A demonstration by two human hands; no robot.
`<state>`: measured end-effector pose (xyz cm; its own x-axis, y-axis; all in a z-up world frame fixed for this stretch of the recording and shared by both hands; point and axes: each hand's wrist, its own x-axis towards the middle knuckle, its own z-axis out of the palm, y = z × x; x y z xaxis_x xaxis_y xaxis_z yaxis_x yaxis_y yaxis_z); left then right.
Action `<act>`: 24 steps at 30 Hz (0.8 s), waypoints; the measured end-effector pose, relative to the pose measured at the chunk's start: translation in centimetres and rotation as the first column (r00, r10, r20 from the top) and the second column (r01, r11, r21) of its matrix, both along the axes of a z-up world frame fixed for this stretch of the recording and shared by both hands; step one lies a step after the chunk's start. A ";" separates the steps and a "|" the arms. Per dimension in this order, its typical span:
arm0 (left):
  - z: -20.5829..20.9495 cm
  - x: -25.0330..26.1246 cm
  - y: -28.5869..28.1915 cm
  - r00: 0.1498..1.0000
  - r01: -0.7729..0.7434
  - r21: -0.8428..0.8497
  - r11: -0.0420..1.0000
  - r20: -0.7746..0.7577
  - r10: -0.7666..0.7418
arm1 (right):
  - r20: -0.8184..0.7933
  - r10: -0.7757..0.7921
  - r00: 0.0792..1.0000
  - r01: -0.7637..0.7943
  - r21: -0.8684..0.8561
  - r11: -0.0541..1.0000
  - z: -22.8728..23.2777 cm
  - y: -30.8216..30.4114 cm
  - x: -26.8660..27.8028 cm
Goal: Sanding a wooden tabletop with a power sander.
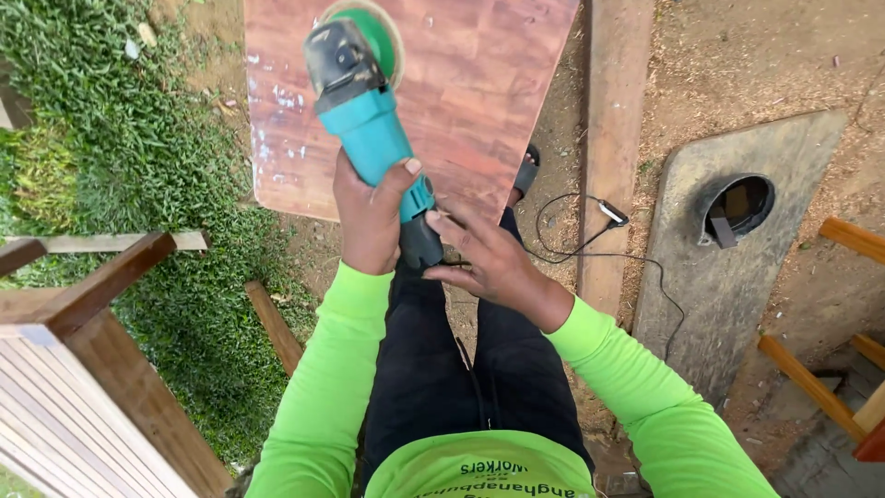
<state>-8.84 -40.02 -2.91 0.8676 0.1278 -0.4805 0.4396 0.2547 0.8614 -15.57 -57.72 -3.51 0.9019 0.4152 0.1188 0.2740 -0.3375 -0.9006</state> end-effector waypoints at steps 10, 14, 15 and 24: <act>-0.1 -0.9 1.5 0.998 0.066 -0.040 0.997 0.022 -0.065 | -0.003 -0.018 1.000 0.018 -0.022 1.000 -0.3 1.7 -1.2; -0.1 -2.3 2.3 0.997 0.072 0.062 0.995 0.002 -0.072 | 0.054 -0.014 0.998 0.020 -0.097 0.995 -0.2 3.0 -2.5; -0.2 -2.7 2.5 0.998 0.068 0.096 0.993 0.001 -0.069 | 0.039 -0.005 0.999 0.009 -0.108 0.994 -0.3 3.3 -2.9; -1.3 -5.0 4.1 0.999 0.051 0.165 0.985 -0.026 -0.047 | 0.043 -0.045 0.998 0.049 -0.106 0.993 -1.6 5.4 -5.3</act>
